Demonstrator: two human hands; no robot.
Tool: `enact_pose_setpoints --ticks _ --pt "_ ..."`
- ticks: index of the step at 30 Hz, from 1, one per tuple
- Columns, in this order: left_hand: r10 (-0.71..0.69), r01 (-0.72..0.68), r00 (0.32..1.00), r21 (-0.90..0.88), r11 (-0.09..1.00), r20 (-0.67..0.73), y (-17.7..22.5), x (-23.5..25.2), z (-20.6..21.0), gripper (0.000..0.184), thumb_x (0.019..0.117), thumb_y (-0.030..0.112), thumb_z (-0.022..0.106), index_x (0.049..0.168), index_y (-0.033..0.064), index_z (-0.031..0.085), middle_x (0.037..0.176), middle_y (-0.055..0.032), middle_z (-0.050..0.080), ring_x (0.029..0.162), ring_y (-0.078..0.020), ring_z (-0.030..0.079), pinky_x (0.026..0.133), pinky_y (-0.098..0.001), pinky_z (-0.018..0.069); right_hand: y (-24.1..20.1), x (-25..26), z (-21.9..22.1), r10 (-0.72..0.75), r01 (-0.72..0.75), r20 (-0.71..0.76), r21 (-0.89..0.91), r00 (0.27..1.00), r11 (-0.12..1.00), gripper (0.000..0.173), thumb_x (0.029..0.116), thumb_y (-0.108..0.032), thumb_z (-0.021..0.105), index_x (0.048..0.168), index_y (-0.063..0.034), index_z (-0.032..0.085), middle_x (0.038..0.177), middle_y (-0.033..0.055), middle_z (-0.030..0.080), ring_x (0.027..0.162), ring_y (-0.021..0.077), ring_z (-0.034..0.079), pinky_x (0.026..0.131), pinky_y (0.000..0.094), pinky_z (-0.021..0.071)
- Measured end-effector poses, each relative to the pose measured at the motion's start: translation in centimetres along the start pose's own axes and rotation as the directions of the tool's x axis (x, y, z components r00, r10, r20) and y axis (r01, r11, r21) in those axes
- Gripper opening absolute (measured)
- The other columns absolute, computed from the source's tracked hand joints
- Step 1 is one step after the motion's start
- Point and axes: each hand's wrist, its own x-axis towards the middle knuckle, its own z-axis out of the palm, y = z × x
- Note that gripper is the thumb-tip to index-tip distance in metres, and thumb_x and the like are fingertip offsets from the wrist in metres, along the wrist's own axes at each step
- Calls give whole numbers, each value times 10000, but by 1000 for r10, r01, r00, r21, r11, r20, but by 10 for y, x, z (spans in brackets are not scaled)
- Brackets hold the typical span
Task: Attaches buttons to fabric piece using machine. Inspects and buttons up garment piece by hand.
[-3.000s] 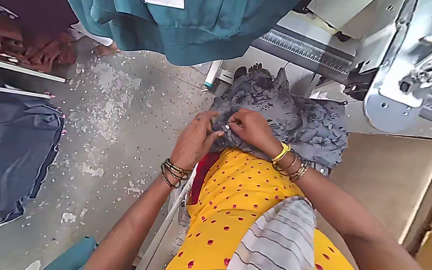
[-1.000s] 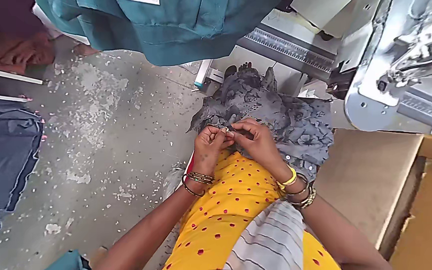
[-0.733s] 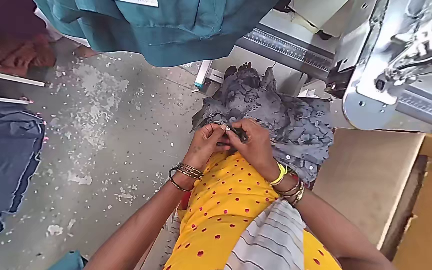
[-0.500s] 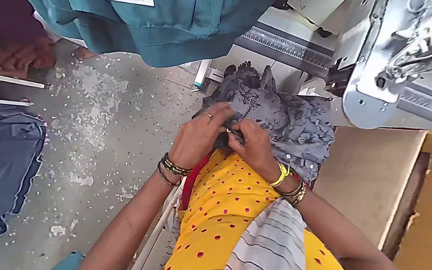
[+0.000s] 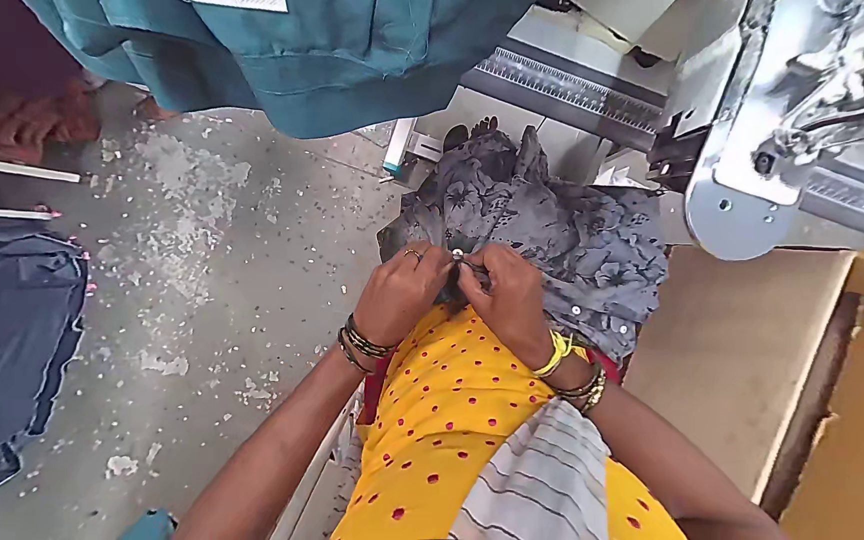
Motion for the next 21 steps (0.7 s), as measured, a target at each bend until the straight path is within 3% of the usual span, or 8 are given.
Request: enact_pose_setpoints --ticks 3,5,8,12,14,19,21 --pt "-89 93 992 42 995 -87 10 -3 11 139 947 104 638 900 -18 688 836 -164 675 782 -288 708 657 -364 590 -4 -2 2 -24 24 -14 -23 1000 999 126 879 -129 709 799 -34 686 718 67 647 665 189 652 570 308 535" --pt "-73 76 995 34 997 -70 4 -8 14 126 960 94 626 947 -12 692 862 -168 675 807 -296 705 687 -377 591 -7 -6 -1 -75 74 42 26 996 997 100 902 -119 690 859 -43 739 794 65 708 749 181 688 651 293 573" --pt "98 -99 995 17 995 16 -18 -16 4 165 1008 105 606 1099 11 707 932 -167 699 878 -296 708 762 -377 596 -1 -6 -6 -59 27 168 190 984 981 151 963 -160 658 980 -43 752 897 60 740 843 158 705 743 304 586" --pt "301 -301 954 36 953 3 -42 -29 -8 111 974 10 602 1013 32 704 937 -163 690 863 -298 680 731 -358 577 7 -1 -9 89 -194 333 300 939 934 240 1046 -184 536 1162 -43 691 905 39 735 797 111 713 748 319 611" --pt "320 -320 947 44 946 21 -50 -35 -7 141 968 -13 590 1044 36 698 1008 -183 691 935 -316 685 797 -378 583 9 1 -7 123 -237 371 280 921 930 248 1032 -146 535 1199 -41 685 921 60 730 780 135 710 736 340 611" --pt "208 -205 978 80 975 -31 -59 -56 4 203 975 -9 601 1117 63 728 1147 -193 690 1150 -354 654 1032 -437 518 8 2 -5 134 -225 359 225 923 948 229 1016 -122 578 1200 -62 700 966 77 729 761 153 706 710 356 611" --pt "32 -26 990 41 999 -139 -47 -65 5 165 976 67 606 1080 64 735 1077 -176 704 1037 -310 669 921 -399 543 9 3 -8 142 -208 336 168 931 964 223 1016 -129 580 1190 -86 713 986 62 730 756 150 692 696 362 594"
